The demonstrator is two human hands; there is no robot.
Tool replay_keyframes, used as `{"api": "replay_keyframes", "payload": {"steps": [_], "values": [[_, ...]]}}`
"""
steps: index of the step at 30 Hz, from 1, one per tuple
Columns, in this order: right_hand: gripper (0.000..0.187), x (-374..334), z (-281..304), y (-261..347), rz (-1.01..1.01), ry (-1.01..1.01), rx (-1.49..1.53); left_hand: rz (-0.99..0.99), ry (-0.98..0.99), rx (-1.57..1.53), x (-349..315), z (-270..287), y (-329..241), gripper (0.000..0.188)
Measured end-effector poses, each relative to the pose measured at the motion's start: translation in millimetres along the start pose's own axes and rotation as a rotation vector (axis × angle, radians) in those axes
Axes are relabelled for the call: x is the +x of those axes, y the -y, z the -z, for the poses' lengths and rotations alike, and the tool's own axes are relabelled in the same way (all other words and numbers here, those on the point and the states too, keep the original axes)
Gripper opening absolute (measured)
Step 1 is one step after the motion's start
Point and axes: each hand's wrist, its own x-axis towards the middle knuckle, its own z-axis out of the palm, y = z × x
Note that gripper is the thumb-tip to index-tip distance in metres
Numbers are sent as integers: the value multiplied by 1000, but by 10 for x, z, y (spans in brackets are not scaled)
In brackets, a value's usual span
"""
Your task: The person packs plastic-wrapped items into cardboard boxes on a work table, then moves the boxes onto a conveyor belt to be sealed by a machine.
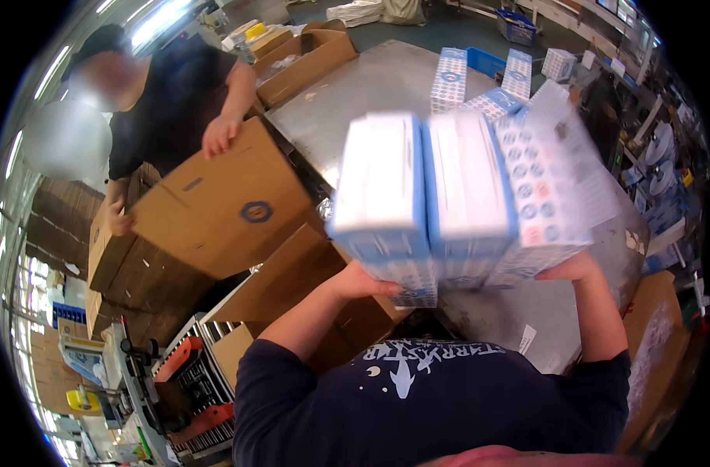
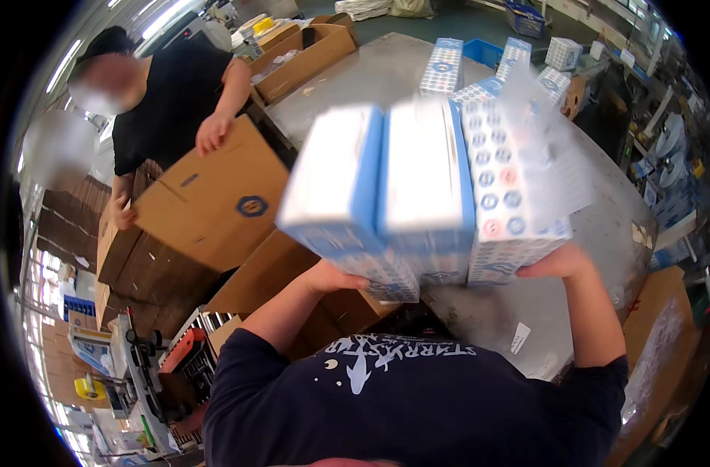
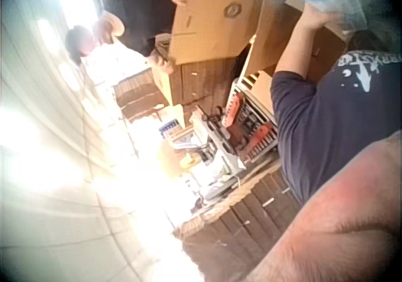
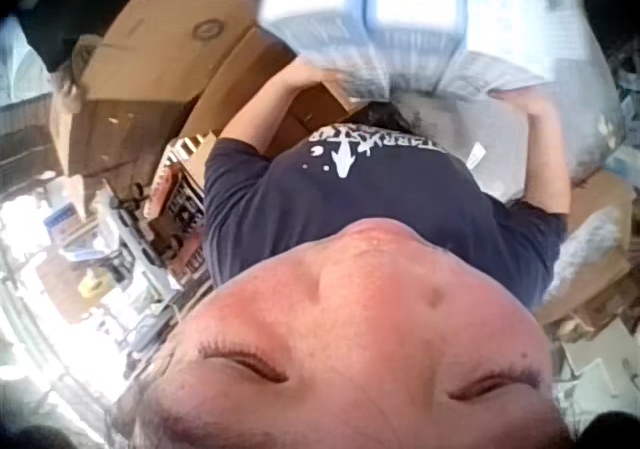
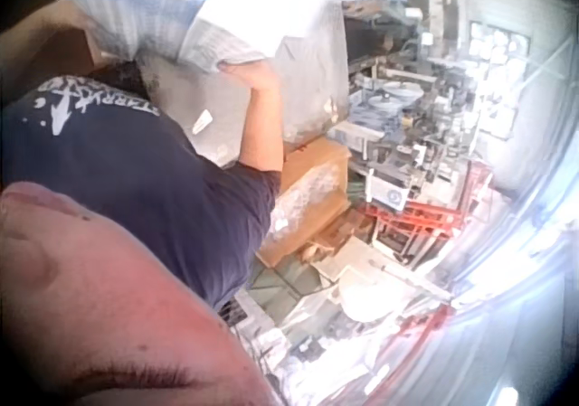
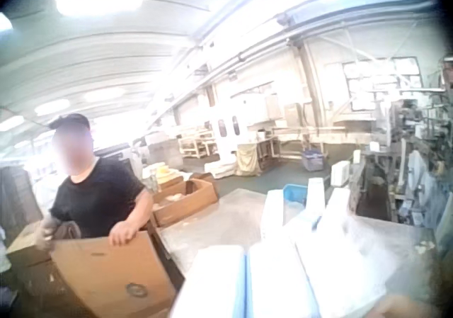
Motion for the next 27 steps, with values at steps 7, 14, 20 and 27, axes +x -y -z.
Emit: {"api": "replay_keyframes", "payload": {"steps": [7, 14, 20, 27], "values": [[67, 286, -1093, 568, -151, -52, -726, 242, -146, 260, -802, -237, -269, 57], [40, 517, -2028, 256, 182, 137, -316, 126, -459, 589, -2444, 502, -1459, 56], [40, 547, -3589, 690, 232, 801, -569, 334, -217, 171, -3718, 950, -1419, 55], [47, 84, -2004, -244, -214, -418, -455, 904, -239, 197, -2671, 1196, 1247, 54]]}}
